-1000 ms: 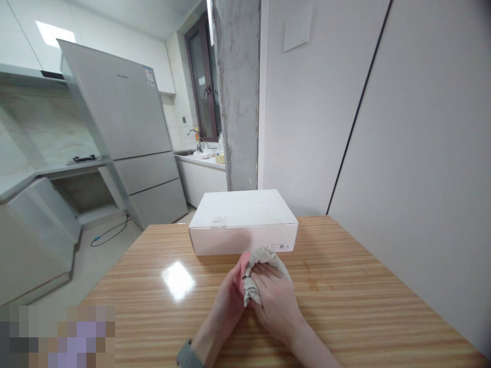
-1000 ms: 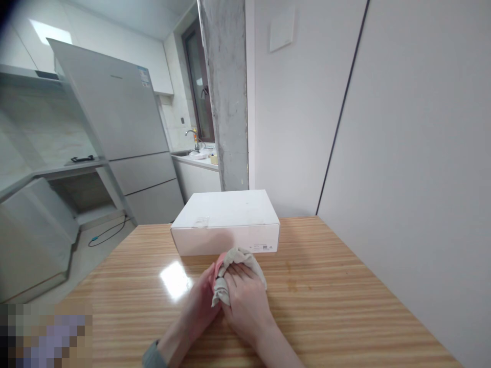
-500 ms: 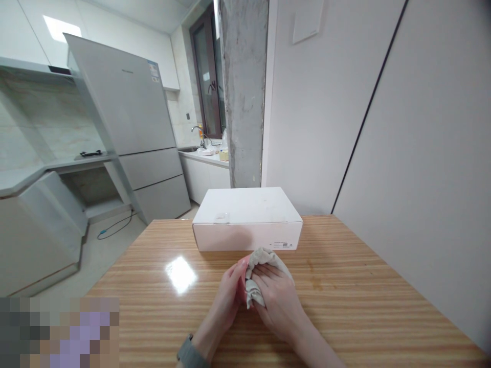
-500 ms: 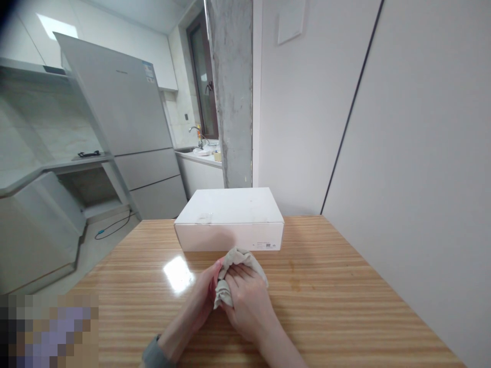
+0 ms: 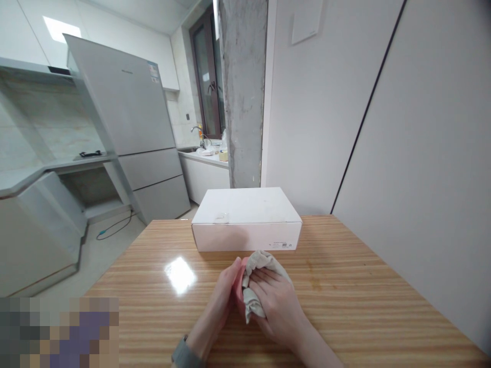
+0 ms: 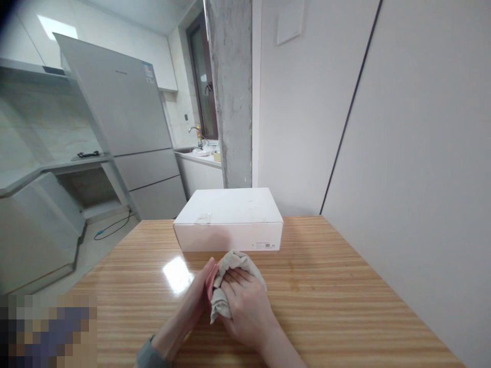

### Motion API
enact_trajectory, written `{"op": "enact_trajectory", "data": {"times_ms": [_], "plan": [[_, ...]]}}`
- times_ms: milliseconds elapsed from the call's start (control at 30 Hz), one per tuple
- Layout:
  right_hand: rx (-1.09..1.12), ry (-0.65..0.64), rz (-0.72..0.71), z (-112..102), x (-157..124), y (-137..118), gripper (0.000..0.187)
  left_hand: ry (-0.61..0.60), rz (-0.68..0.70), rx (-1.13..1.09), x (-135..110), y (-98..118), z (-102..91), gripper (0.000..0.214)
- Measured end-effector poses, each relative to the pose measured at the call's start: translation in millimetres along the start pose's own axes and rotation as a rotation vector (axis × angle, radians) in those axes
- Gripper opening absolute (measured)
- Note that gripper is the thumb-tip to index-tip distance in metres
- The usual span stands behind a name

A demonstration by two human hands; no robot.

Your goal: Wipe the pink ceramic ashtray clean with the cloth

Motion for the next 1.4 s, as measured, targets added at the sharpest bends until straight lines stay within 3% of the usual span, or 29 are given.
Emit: {"op": "enact_trajectory", "data": {"times_ms": [333, 533, 667, 833, 1133, 1300, 1400], "plan": [[-0.035, 0.039, 0.156, 4.2, -0.2, 5.9, 0.035, 0.130, 0.085, 0.091, 3.6, -6.0, -1.6, 0.034], [0.005, -0.003, 0.082, -2.0, -1.4, 5.4, 0.034, -0.069, 0.029, -0.062, -5.0, 2.1, 11.0, 0.049], [0.087, -0.050, 0.015, -1.8, -2.9, 3.4, 0.034, 0.017, -0.022, 0.163, -6.7, 9.8, 7.3, 0.051], [0.075, -0.039, 0.079, -0.4, -0.6, 3.3, 0.032, 0.129, 0.008, 0.369, -2.8, 10.7, -3.2, 0.048], [-0.058, 0.071, 0.151, -8.4, 4.0, 9.0, 0.036, 0.133, 0.060, 0.076, -1.5, -5.6, 4.0, 0.037], [-0.044, 0.047, 0.040, -10.1, 1.3, 8.6, 0.034, -0.021, -0.009, -0.147, -6.5, 0.1, 11.7, 0.038], [-0.007, -0.005, -0.016, -8.8, -0.1, 5.5, 0.037, -0.032, -0.030, -0.098, -6.5, 5.0, 8.1, 0.047]]}}
Point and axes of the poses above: each hand's wrist, its own x-axis towards the middle knuckle, its own z-axis out of the palm, y = z × x, the point moved 3 cm from there along x, towards the middle knuckle, and after that the axes turned 7 degrees about x, right-handed, at the moved point
